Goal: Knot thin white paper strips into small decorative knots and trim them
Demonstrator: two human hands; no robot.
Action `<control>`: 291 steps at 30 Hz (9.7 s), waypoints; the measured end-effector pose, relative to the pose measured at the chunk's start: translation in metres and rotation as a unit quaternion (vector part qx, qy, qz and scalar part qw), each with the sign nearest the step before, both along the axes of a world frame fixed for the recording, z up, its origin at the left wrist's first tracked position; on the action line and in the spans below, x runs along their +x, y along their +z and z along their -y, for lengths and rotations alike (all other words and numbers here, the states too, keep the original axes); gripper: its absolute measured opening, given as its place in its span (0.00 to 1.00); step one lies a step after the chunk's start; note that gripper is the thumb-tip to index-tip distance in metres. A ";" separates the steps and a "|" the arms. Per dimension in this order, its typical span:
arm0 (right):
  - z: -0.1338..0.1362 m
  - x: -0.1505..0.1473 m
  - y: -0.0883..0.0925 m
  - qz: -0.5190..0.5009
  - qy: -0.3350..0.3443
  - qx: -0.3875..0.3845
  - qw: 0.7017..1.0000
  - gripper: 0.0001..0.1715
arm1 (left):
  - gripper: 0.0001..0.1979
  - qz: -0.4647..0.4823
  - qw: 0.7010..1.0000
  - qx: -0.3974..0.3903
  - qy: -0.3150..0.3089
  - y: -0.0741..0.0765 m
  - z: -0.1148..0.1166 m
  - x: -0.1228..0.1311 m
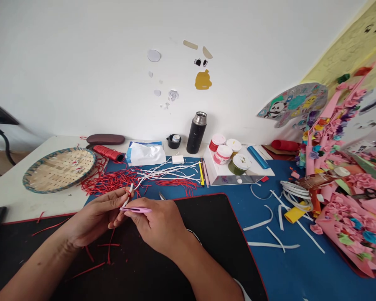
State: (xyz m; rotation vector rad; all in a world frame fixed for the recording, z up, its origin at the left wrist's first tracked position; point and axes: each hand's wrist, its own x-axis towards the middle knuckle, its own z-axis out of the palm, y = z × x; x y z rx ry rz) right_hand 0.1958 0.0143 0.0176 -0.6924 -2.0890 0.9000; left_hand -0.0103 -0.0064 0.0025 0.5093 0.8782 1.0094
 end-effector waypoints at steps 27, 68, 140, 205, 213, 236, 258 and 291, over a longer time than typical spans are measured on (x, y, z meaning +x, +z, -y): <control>-0.016 -0.002 -0.018 -0.113 0.060 -0.490 0.862 0.25 | 0.22 -0.131 0.986 0.039 -0.098 0.007 0.005 -0.009; -0.009 -0.001 -0.014 0.067 -0.026 -0.085 0.994 0.16 | 0.18 -0.076 0.994 0.055 -0.053 0.014 0.004 -0.015; -0.006 -0.007 -0.010 -0.071 0.100 -0.527 0.841 0.24 | 0.17 -0.117 0.988 0.085 -0.051 0.016 0.006 -0.011; -0.002 -0.002 -0.008 -0.009 -0.045 -0.016 0.999 0.15 | 0.09 0.103 0.976 -0.132 0.142 -0.007 -0.005 0.008; -0.003 0.000 -0.005 -0.061 -0.039 -0.133 0.988 0.14 | 0.13 0.073 0.994 -0.054 0.068 -0.012 -0.004 0.003; -0.003 0.000 -0.001 -0.026 0.004 -0.263 0.964 0.17 | 0.17 -0.079 0.996 0.037 0.011 -0.005 -0.003 -0.014; -0.009 -0.011 -0.018 -0.188 0.061 -0.590 0.782 0.27 | 0.14 -0.061 0.988 0.120 -0.081 -0.010 0.002 -0.013; -0.011 -0.013 -0.020 -0.218 -0.014 -0.482 0.848 0.24 | 0.20 -0.069 0.989 -0.024 0.126 -0.003 -0.011 -0.004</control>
